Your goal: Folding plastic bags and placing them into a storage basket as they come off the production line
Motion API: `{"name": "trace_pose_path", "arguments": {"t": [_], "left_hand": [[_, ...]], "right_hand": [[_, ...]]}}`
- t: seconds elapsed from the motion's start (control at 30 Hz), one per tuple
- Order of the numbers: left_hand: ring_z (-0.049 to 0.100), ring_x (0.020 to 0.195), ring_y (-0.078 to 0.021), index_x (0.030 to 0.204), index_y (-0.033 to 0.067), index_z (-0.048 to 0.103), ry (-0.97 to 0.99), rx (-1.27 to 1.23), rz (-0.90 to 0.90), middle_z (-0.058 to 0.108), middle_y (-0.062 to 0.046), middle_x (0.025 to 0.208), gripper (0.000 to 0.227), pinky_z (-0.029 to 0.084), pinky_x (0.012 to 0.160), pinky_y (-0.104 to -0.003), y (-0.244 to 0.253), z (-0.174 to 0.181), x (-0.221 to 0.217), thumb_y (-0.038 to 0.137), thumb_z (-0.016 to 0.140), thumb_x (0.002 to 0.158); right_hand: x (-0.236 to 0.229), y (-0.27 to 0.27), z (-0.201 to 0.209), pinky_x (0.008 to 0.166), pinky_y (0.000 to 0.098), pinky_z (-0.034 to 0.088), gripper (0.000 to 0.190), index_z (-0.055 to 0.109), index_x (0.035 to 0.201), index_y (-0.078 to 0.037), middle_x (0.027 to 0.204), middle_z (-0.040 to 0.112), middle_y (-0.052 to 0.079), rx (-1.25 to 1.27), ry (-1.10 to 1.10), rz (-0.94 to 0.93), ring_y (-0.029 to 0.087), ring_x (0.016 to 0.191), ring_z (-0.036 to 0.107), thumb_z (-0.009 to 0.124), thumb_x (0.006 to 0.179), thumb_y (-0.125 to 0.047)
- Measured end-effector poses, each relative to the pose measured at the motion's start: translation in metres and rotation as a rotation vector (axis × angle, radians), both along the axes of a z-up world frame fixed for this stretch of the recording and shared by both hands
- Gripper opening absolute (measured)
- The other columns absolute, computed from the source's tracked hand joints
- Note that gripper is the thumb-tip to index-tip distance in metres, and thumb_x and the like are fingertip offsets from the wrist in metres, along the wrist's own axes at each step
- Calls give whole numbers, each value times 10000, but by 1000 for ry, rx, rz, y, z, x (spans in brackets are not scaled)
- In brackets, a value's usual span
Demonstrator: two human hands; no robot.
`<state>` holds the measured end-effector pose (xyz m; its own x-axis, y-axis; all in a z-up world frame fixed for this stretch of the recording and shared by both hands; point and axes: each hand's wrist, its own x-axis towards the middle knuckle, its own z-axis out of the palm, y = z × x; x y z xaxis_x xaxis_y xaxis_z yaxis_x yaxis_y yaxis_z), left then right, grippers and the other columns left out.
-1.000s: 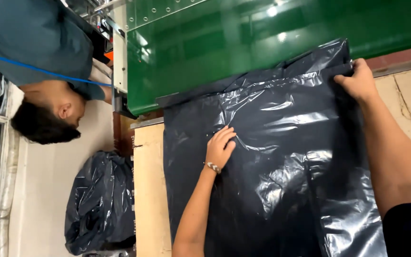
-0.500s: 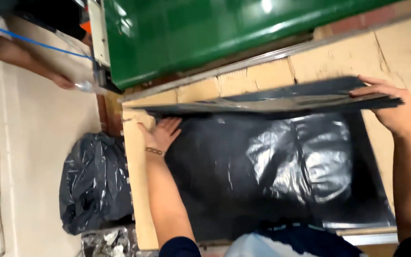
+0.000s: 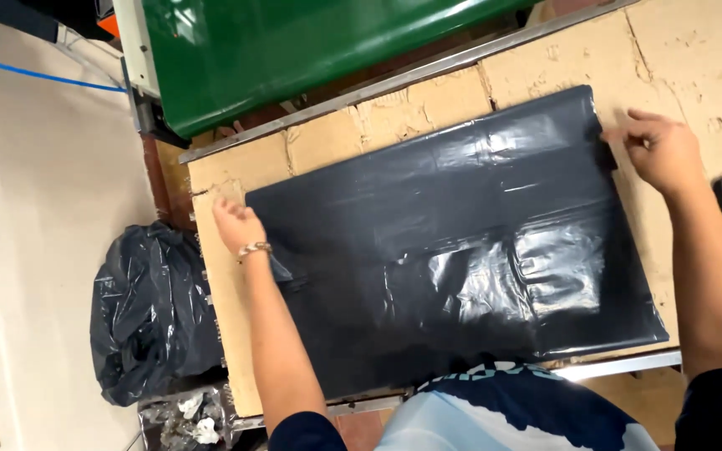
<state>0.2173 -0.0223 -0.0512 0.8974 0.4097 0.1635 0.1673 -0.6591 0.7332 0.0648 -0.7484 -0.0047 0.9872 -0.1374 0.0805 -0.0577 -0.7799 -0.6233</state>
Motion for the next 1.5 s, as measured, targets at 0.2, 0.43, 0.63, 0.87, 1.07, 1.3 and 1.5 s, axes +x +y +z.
{"name": "trace_pose_path", "arguments": {"t": [0.2,0.43,0.63,0.87,1.07,1.3,1.5], "left_hand": [[370,1487,-343,1496,111,485,-96,712,-443,480,-117,1563,707,330,1152,-633,-192,40,-27,412,702,894],[202,1579,-306,1609,256,357,297,905,-459,346,-17,1679,696,172,1149,-788,-122,16,-8,548,508,996],[495,1387,-251,1282,212,690,67,971,-519,649,3,1363,319,382,1046,-726,-34,36,0,322,626,989],[638,1018,-266,998,184,628,161,1012,-559,676,-21,1011,135,534,782,-477,-15,42,17,295,691,953],[638,967,-318,1039,170,603,205,817,-541,655,-60,1018,122,498,673,-549,-11,56,26,287,612,1004],[592,1082,-378,1229,141,654,355,780,-673,651,-124,1158,304,504,886,-534,1,49,37,83,613,933],[606,1010,-380,1154,156,703,209,825,-622,683,-109,1079,211,517,799,-540,4,72,48,147,624,958]], "right_hand": [[82,171,17,1113,569,424,464,706,1307,2,1307,708,220,-198,-399,361,414,1269,611,649,902,-215],[92,103,-39,1266,547,253,708,627,1534,-121,1591,616,84,-671,-350,243,284,1515,504,570,1009,-593],[84,20,-34,1002,454,440,501,727,1397,-158,1390,685,59,-571,-204,218,313,1252,627,678,992,-449],[113,-17,-57,896,447,449,388,670,1021,-170,1019,732,65,-595,-49,195,332,1030,669,643,1080,-552],[129,-6,-45,669,476,478,383,762,1041,-133,946,745,122,-335,116,8,375,899,674,682,1117,-500],[126,19,-40,893,552,457,695,584,1493,-296,1391,646,92,-619,101,295,394,1177,572,672,806,-352],[141,17,-15,856,400,420,348,709,1204,-320,1153,768,-73,-930,-129,228,216,982,717,612,871,-350]]}}
